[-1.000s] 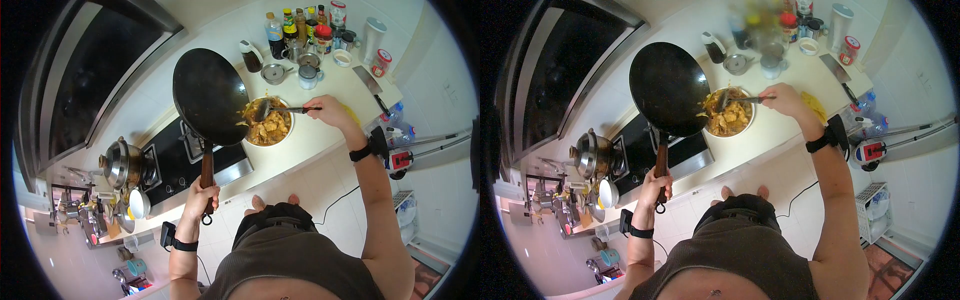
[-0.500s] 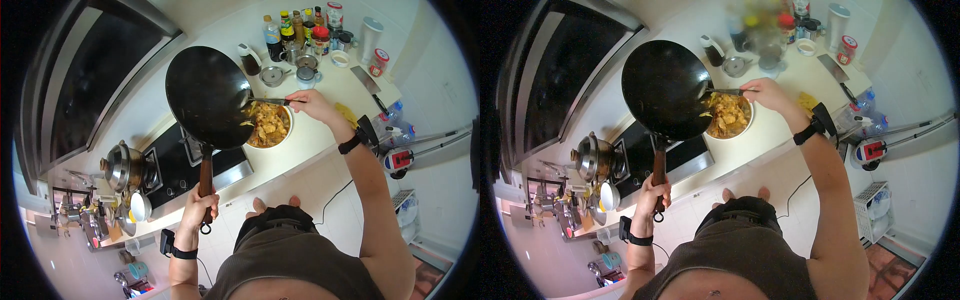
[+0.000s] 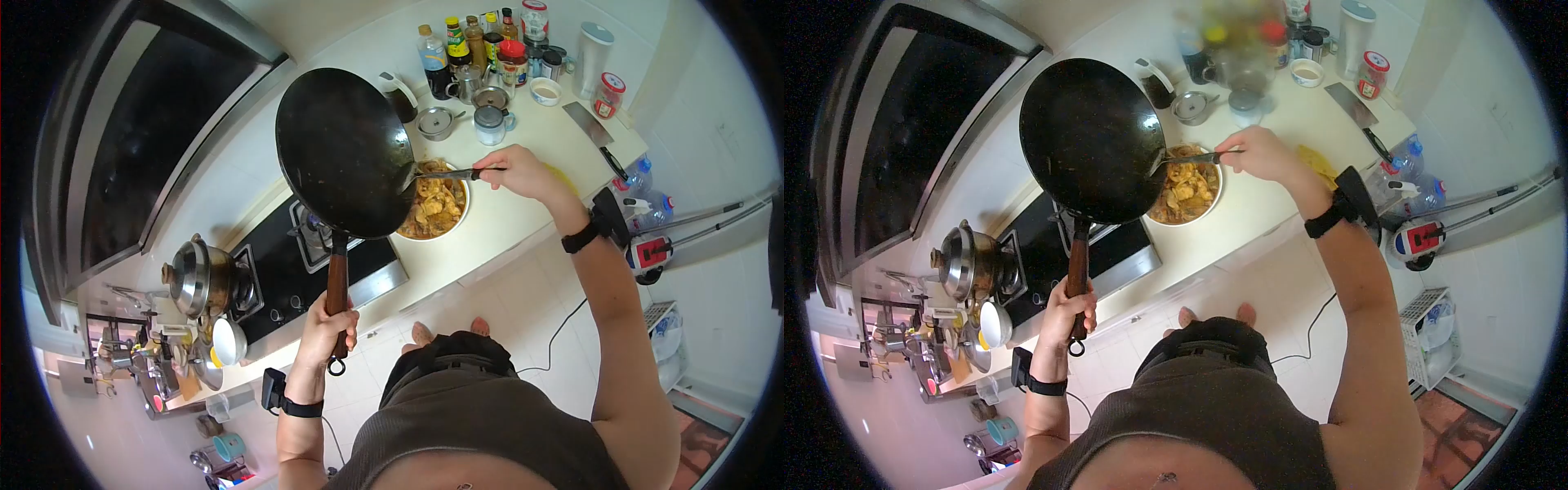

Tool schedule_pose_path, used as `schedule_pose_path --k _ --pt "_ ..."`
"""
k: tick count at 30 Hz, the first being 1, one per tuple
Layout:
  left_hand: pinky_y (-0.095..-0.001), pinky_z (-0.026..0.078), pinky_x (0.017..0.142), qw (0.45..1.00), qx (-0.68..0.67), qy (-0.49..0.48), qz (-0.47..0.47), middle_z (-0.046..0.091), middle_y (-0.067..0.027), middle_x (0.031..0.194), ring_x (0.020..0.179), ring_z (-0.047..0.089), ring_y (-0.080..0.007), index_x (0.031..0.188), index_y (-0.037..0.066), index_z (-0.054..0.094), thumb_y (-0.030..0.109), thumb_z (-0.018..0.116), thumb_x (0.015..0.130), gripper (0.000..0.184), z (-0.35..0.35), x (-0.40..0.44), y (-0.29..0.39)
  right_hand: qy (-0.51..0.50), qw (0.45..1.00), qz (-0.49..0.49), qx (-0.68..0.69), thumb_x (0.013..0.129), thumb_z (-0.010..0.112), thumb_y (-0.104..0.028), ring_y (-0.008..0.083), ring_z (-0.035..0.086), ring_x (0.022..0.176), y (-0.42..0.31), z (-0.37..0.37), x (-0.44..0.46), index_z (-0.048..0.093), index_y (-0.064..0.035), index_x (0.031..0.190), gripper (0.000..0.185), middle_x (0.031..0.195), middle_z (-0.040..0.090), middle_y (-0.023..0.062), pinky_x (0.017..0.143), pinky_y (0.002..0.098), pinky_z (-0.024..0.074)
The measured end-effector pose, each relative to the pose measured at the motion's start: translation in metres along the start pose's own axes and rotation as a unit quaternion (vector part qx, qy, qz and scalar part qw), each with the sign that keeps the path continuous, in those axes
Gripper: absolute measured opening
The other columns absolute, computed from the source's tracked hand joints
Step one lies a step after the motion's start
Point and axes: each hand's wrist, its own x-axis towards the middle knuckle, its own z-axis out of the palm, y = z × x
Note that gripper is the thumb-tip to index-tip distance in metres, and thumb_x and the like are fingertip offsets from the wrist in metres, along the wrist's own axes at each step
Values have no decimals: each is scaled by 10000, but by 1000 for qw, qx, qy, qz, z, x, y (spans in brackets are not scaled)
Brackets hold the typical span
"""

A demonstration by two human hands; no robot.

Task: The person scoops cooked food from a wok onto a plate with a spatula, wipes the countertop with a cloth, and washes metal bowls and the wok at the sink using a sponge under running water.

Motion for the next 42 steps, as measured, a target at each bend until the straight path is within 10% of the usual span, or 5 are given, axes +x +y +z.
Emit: schedule_pose_path --k 8,23,33,42 --pt "-261 370 363 996 -85 3 -8 464 -49 565 384 436 -123 920 17 440 16 553 753 202 -32 -6 -6 87 989 -66 -101 803 619 -44 120 606 727 -24 -6 -48 639 9 1066 269 894 682 95 681 256 490" --pt "-252 286 351 920 -370 -121 -45 393 12 562 378 363 -86 976 61 468 89 571 768 234 -177 11 -103 24 854 -346 -387 662 642 2 248 591 850 -156 206 50 713 -124 848 236 823 615 53 730 355 486" --pt "-251 295 336 896 -385 -216 -37 385 0 546 365 348 -97 1004 42 458 154 572 770 284 -270 63 -146 -86 916 -206 -333 748 671 -88 319 589 865 -139 336 76 623 -77 1061 316 1002 572 122 763 397 480" --pt "-257 393 407 877 -445 -177 -54 470 -35 599 448 444 -151 1063 7 512 592 424 868 623 -259 62 -142 13 998 53 14 857 609 -156 132 606 775 -52 250 -52 580 -24 1160 332 958 649 86 669 263 489"
